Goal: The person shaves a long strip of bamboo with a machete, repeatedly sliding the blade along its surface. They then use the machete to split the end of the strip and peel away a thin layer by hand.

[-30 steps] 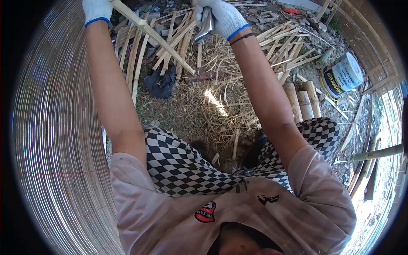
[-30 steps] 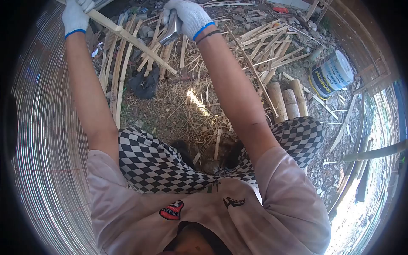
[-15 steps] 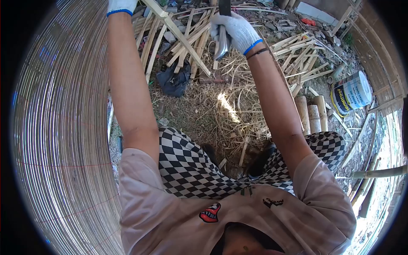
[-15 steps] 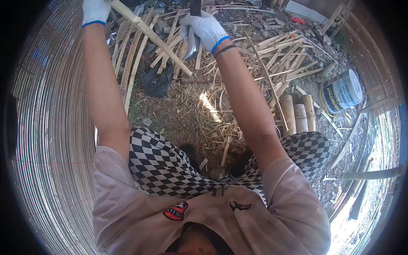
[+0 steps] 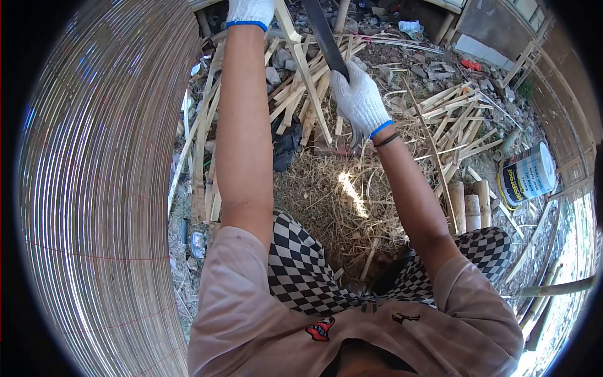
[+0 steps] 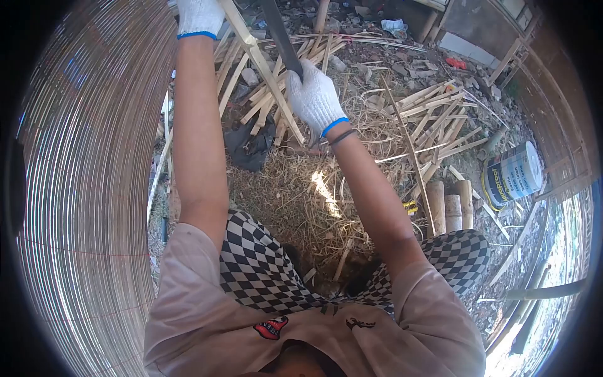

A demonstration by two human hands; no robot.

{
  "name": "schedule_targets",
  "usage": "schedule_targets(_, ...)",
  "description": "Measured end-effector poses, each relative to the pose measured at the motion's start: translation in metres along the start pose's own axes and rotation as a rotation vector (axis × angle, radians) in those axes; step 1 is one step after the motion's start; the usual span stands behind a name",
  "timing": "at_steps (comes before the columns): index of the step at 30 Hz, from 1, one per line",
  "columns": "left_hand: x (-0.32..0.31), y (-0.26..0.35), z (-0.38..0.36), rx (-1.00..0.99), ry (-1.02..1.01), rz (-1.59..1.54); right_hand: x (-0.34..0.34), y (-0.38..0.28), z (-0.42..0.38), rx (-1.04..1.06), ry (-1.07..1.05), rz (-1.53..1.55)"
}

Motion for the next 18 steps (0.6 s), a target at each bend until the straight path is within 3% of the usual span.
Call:
schedule_targets(4, 0.004, 0.002, -0.003, 0.014, -0.010, 0.065, -0.002, -0.028, 0.001, 0.194, 0.100, -0.083)
schedule_targets(8, -0.007, 0.004, -0.005, -0.063, -0.090, 0.116, -0.006, -0.046, 0.008, 0.207, 0.087, -0.119)
schedule_targets(13, 0.005, 0.004, -0.009, -0.141, -0.034, 0.090, -0.019, -0.049, 0.004, 0.162, -0.072, -0.126)
schedule_targets(18, 0.007, -0.001, -0.004, -0.154, 0.022, 0.051, -0.021, -0.050, 0.005, 0.147, -0.069, -0.229)
Point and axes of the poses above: each hand's wrist, its own z-axis towards the middle knuckle, its own x-axis out of the back of the hand, y = z × x, the point moved 8 cm from there along z, towards the middle knuckle, and after that the axes turned 2 degrees about y, right-handed, at the moved point
